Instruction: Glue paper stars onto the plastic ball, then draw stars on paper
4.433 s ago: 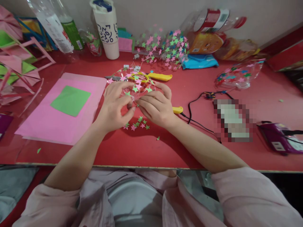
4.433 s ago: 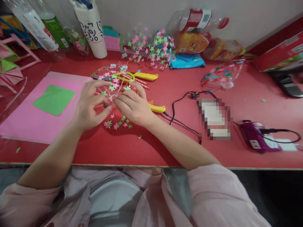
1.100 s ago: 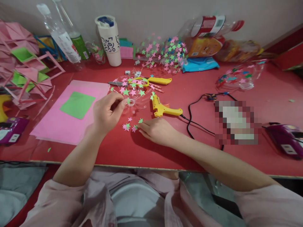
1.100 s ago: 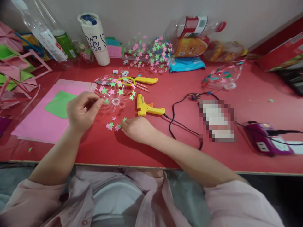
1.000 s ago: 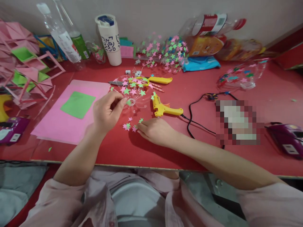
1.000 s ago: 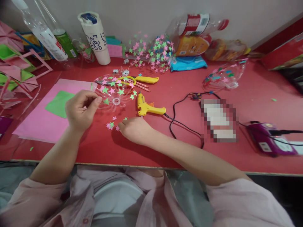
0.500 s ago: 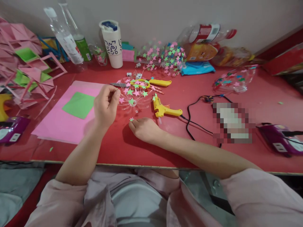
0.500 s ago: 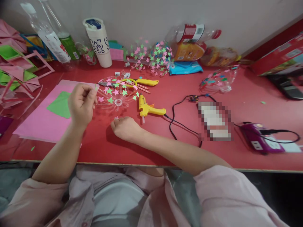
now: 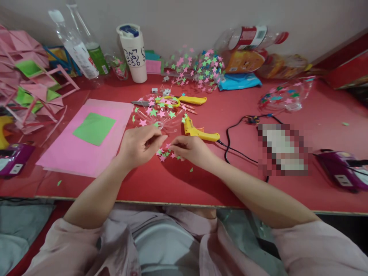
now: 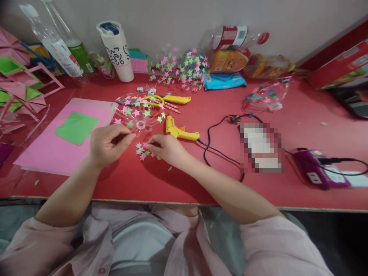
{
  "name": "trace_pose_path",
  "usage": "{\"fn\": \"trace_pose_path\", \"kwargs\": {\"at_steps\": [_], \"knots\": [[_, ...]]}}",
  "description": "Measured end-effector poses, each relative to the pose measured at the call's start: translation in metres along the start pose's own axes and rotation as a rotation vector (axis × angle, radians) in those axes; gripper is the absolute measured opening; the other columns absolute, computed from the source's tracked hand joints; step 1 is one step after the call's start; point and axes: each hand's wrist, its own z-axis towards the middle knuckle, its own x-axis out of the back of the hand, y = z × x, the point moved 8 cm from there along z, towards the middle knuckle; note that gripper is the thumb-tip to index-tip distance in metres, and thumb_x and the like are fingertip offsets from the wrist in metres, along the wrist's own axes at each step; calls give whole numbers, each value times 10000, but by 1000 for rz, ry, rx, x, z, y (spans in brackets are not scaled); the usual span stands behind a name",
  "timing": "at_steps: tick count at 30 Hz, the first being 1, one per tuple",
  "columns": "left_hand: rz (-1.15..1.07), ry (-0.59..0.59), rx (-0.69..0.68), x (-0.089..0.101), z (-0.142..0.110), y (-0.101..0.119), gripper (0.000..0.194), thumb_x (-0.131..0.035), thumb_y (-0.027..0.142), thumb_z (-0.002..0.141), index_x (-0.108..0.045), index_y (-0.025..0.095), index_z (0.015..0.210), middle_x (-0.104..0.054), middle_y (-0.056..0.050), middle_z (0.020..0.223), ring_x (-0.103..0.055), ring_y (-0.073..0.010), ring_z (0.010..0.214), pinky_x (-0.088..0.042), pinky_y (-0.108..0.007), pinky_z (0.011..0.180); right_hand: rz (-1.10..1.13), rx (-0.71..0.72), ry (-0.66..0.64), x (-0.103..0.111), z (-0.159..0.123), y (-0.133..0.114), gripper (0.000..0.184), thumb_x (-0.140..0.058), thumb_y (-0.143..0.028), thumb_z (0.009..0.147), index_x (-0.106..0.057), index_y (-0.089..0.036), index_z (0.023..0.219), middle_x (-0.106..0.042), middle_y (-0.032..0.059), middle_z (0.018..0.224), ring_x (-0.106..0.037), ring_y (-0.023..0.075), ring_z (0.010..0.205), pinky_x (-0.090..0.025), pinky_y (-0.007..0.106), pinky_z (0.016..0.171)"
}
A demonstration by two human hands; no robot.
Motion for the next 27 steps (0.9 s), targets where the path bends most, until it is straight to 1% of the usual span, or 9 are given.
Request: {"fn": "trace_pose_path", "kwargs": {"at_steps": [4,8,10,13,17,20,23,25,27], "knots": [[-17,-157,-29,-17,-5,7,143,-517,214,882,-601,187,769,-605,38,593,-489,-69,489,-365,-192,503,206,-70,-53,0,-8,-4,168,-539,-277,864,-583,-156,756,-621,-24,626,-547,63,465,-447,195,505],[30,-211,-17,-24,-10,10,149,-540,262,885,-623,186,983,-646,35,635,-525,-81,501,-383,-205,528,312,-38,-55,5,-15,-15,136,-560,-251,857,-582,-155,763,-616,-38,626,-544,48,469,-452,173,490],[25,-244,-3,-27,-11,11,118,-534,230,888,-621,194,960,-675,28,692,-559,-80,543,-386,-200,543,335,-3,-40,8,-18,-20,143,-606,-270,838,-583,-154,758,-609,-43,623,-539,44,472,-446,166,480],[-37,-284,43,-30,-9,10,88,-531,183,880,-595,193,820,-660,37,692,-563,-72,563,-380,-188,539,350,19,-31,9,-19,-21,212,-672,-336,804,-582,-152,750,-601,-46,605,-536,47,467,-439,169,466],[-152,-266,165,-29,-8,4,74,-520,179,875,-553,196,811,-618,42,675,-570,-78,566,-414,-184,540,411,57,-10,12,-18,-22,234,-670,-375,809,-601,-151,789,-619,-33,626,-580,67,505,-496,198,517],[-385,-196,339,-26,-11,-3,53,-500,210,900,-542,199,869,-624,25,716,-626,-92,587,-470,-194,534,433,124,72,21,-19,-26,191,-625,-342,842,-608,-155,809,-638,-17,654,-608,83,534,-521,218,547],[-750,-177,551,-33,-15,-7,43,-537,235,879,-520,202,857,-641,18,697,-639,-104,514,-478,-188,433,274,193,245,37,-25,-31,160,-588,-316,867,-622,-163,835,-653,-5,684,-613,92,545,-518,230,555],[-916,-197,674,-42,-18,-7,66,-585,208,819,-532,204,857,-635,35,636,-599,-96,422,-437,-172,353,33,261,352,44,-32,-38,163,-557,-304,889,-651,-174,861,-678,8,719,-625,101,584,-522,243,600],[-986,-236,761,-52,-22,-8,79,-601,176,765,-582,196,839,-617,48,576,-561,-82,371,-396,-153,314,-220,351,414,45,-38,-47,192,-512,-284,919,-679,-189,906,-713,24,785,-656,118,672,-533,263,680]]}}
